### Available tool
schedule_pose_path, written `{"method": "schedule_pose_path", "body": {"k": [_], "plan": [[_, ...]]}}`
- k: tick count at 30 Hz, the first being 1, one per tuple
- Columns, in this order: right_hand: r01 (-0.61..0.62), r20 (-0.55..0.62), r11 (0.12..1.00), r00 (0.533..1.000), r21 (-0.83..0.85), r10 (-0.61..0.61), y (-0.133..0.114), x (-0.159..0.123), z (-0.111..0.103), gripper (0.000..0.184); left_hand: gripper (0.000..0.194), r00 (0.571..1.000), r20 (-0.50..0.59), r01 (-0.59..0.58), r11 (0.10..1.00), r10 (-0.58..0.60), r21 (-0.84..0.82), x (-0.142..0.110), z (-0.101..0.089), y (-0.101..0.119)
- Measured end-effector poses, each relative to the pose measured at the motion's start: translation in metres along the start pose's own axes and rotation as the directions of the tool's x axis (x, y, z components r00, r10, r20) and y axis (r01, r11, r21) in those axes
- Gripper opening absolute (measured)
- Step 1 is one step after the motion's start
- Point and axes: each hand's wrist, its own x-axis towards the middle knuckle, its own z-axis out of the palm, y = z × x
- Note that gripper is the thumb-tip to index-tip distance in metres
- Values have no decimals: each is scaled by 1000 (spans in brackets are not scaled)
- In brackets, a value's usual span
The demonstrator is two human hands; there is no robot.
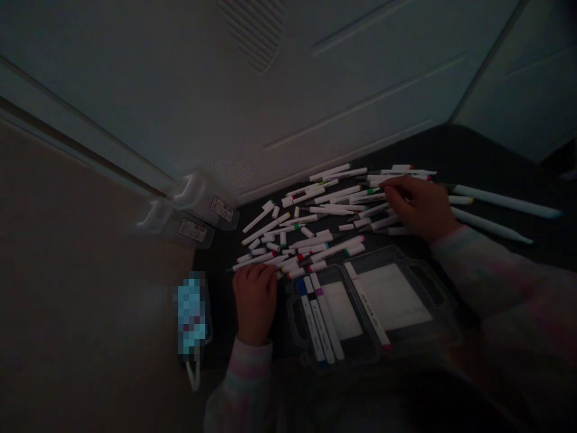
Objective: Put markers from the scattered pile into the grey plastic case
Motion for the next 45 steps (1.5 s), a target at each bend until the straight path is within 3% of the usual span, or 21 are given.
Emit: {"method": "schedule_pose_path", "body": {"k": [7, 10, 14, 20, 25, 29, 33, 36, 40, 45], "plan": [[-30, 15, 1000, 999, 2, 30, 1, 0, 0, 21, 21, 992, 115, 42, 999, -42, 2, 15, -1, 5], [-27, 3, 1000, 1000, 15, 27, 2, 1, 0, 21, 21, 976, 212, 54, 998, -50, -14, 23, -5, 3], [-19, -17, 999, 1000, 43, 20, 4, 0, 2, 20, 19, 943, 333, -15, 1000, 5, 26, 33, -11, -1], [-30, -32, 998, 999, 60, 32, 5, 0, 3, 19, 21, 909, 415, -78, 992, 31, 97, 38, -16, 3], [-17, -38, 998, 999, 68, 19, 5, 0, 3, 18, 21, 913, 406, -100, 988, 46, 114, 40, -18, 4], [-35, -31, 997, 999, 70, 37, 3, 1, 3, 18, 22, 938, 338, -100, 993, 70, 70, 37, -22, -4], [-38, -22, 996, 999, 76, 39, 3, 1, 2, 18, 22, 963, 269, 61, 990, -24, -130, 30, -33, -10], [-38, -14, 995, 999, 88, 39, 3, 1, 3, 19, 27, 923, 359, 293, 855, -137, -428, 24, -46, -1], [-43, -11, 996, 999, 83, 44, 2, 0, 2, 19, 24, 861, 506, 475, 433, -48, -766, 18, -57, 20], [-34, -5, 997, 999, 68, 34, 1, 0, 0, 19, 22, 828, 554, 559, -51, 90, -827, 11, -52, 40]]}}
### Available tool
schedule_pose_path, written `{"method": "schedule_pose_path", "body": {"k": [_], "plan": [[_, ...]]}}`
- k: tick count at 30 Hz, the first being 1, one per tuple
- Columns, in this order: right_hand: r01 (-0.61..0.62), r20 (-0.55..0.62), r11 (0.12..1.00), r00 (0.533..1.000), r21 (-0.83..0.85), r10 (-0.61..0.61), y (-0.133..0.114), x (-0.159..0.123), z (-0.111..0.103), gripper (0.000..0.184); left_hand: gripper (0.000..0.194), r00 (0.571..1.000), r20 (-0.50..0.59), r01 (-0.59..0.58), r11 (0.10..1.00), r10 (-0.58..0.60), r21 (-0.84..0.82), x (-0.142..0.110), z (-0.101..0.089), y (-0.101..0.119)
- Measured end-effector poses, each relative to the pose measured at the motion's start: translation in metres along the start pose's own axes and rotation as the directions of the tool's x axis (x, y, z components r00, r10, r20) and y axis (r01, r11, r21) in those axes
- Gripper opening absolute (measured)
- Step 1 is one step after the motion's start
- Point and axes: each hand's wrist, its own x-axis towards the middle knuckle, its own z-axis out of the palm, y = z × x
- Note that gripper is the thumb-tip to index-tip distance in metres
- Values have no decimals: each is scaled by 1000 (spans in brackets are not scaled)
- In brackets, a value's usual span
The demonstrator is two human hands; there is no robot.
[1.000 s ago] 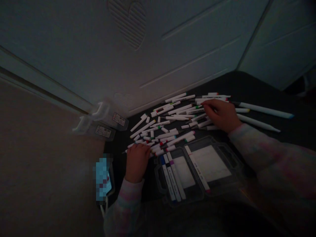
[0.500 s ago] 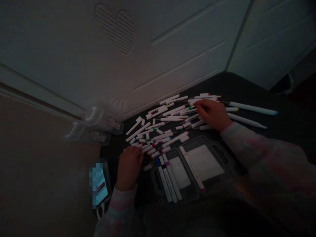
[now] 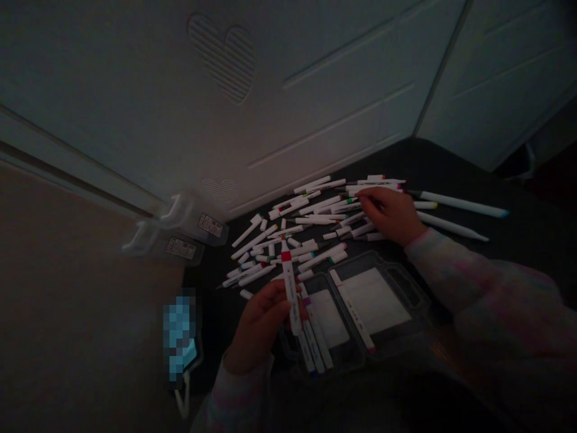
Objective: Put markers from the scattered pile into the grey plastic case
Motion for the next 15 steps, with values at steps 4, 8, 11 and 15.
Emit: {"method": "schedule_pose_path", "body": {"k": [4, 8, 11, 15], "plan": [[35, 6, 999, 999, 17, -35, -4, -2, 0, 20, 25, 996, 94, 35, 973, -13, -229, 3, 12, 1], [96, 0, 995, 995, 36, -96, -9, -4, -1, 19, 24, 992, 128, 37, 951, 3, -308, 6, 21, 7], [143, -9, 989, 990, 42, -142, -13, -5, -2, 20, 27, 990, 140, 41, 956, 0, -291, 9, 25, 7], [167, 25, 983, 985, 76, -169, -18, -5, -5, 20, 28, 994, 106, 5, 971, 21, -238, 17, 28, 5]]}}
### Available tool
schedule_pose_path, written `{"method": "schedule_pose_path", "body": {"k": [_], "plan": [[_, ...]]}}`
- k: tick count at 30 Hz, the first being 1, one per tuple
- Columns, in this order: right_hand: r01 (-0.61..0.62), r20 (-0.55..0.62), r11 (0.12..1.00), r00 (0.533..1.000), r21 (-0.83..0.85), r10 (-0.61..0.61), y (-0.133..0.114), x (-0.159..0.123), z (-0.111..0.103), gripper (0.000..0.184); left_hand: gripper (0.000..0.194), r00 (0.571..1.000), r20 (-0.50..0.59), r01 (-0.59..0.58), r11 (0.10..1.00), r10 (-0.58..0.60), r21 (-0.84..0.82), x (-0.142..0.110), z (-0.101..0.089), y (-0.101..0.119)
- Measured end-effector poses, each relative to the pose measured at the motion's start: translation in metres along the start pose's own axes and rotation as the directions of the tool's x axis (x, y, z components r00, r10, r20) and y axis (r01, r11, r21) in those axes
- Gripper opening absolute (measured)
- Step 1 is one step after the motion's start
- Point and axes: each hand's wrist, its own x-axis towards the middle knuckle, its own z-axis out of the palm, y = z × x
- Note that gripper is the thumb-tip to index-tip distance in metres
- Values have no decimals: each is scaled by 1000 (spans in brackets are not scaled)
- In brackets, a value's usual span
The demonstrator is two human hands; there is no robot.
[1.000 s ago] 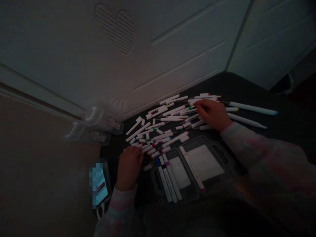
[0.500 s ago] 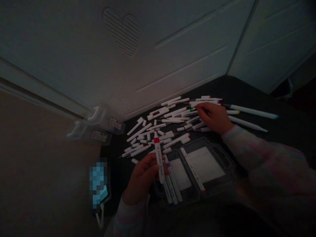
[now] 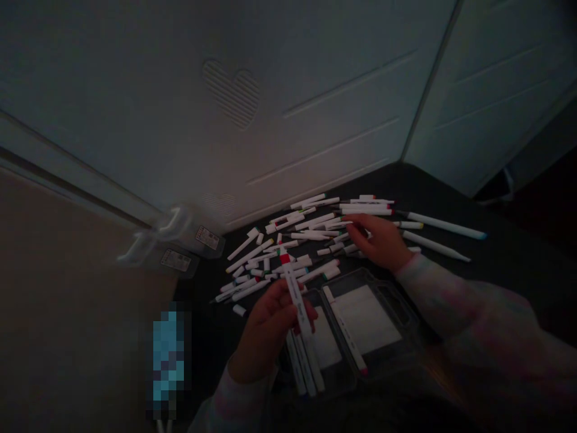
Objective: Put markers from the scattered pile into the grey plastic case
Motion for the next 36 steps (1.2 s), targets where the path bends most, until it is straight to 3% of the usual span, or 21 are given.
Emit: {"method": "schedule_pose_path", "body": {"k": [5, 10, 18, 22, 25, 26, 28, 30, 32, 36], "plan": [[108, 42, 994, 993, -3, -107, -3, -1, 0, 25, 31, 1000, -7, -9, 1000, 9, 11, 10, 11, -2], [196, 95, 980, 977, -20, -193, -6, -2, 1, 34, 33, 995, -5, 97, 995, -97, 20, 25, 23, -12], [391, 285, 916, 871, 91, -401, -16, -5, 7, 28, 33, 979, -19, 204, 978, -205, -30, 49, 27, -24], [293, 283, 933, 895, 209, -345, -18, -6, 8, 17, 34, 979, 1, 206, 978, -206, 28, 48, 25, -26], [11, 272, 927, 955, 375, -122, -21, -6, 5, 12, 34, 989, -68, 143, 968, -132, 207, 37, 15, -21], [-137, 290, 887, 957, 441, 3, -22, -5, 4, 12, 34, 990, -114, 115, 944, -84, 309, 31, 9, -18], [-407, 363, 734, 903, 543, 232, -21, -3, 3, 23, 34, 975, -214, 66, 828, 66, 557, 17, -9, -13], [-554, 425, 562, 832, 614, 357, -19, -1, 4, 33, 31, 919, -252, 37, 569, 304, 822, 2, -30, -10], [-592, 436, 460, 803, 662, 407, -17, 0, 6, 36, 29, 897, -179, 44, 323, 404, 946, -13, -53, -10], [-600, 416, 389, 784, 699, 462, -16, 4, 8, 31, 29, 941, -147, 100, 163, 304, 981, -37, -87, -19]]}}
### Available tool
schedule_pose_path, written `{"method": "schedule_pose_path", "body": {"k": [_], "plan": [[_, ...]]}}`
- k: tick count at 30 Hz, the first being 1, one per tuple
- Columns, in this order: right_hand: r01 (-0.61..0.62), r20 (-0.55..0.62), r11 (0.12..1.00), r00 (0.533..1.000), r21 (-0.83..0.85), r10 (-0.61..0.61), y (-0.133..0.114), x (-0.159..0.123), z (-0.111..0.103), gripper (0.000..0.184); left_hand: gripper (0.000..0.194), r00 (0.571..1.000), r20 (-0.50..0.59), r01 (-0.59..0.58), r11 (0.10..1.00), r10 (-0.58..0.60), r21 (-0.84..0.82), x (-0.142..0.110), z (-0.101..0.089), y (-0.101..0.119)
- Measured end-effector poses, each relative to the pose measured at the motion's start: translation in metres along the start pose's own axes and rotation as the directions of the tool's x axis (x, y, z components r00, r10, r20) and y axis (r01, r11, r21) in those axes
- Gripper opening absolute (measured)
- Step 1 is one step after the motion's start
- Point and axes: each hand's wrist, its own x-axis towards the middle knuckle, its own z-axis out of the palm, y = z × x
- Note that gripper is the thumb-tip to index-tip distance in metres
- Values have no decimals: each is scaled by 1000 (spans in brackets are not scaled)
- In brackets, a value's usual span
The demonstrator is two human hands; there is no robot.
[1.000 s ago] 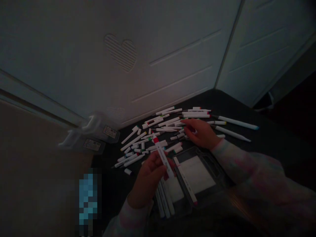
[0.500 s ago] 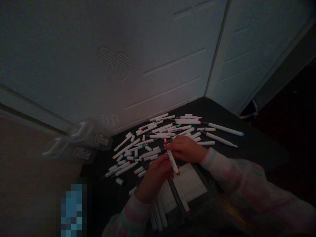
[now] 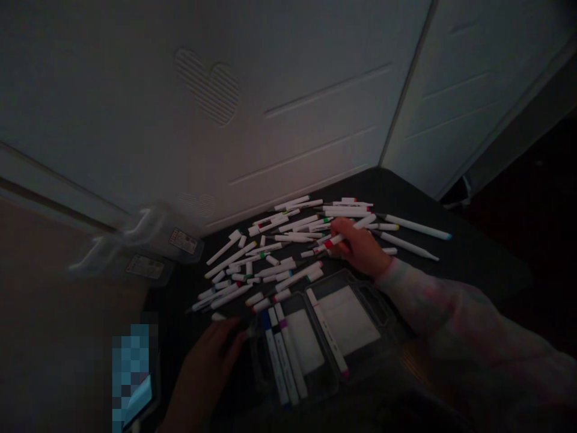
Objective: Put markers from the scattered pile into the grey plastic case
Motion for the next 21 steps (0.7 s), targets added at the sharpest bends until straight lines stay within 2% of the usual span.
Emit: {"method": "schedule_pose_path", "body": {"k": [4, 6, 11, 14, 18, 21], "plan": [[-9, -62, 999, 998, 52, 12, -4, 1, -2, 30, 29, 999, 42, 18, 999, -20, 48, -13, 7, -13], [-5, -120, 996, 993, 94, 16, -5, 3, -7, 31, 27, 999, 34, 16, 999, -18, 51, -15, 10, -13], [3, -115, 994, 993, 112, 9, -4, 12, -24, 37, 24, 1000, -8, 12, 998, -11, 64, -14, 17, -11], [2, -201, 981, 979, 194, 37, -5, 13, -27, 38, 23, 1000, -25, -13, 996, 15, 87, -13, 20, -12], [-84, -253, 902, 945, 424, 207, -8, 12, -21, 34, 23, 988, -119, -76, 985, 95, 157, -11, 24, -17], [-101, -255, 875, 935, 473, 246, -11, 12, -17, 30, 23, 961, -232, -93, 963, 153, 251, -10, 24, -19]]}}
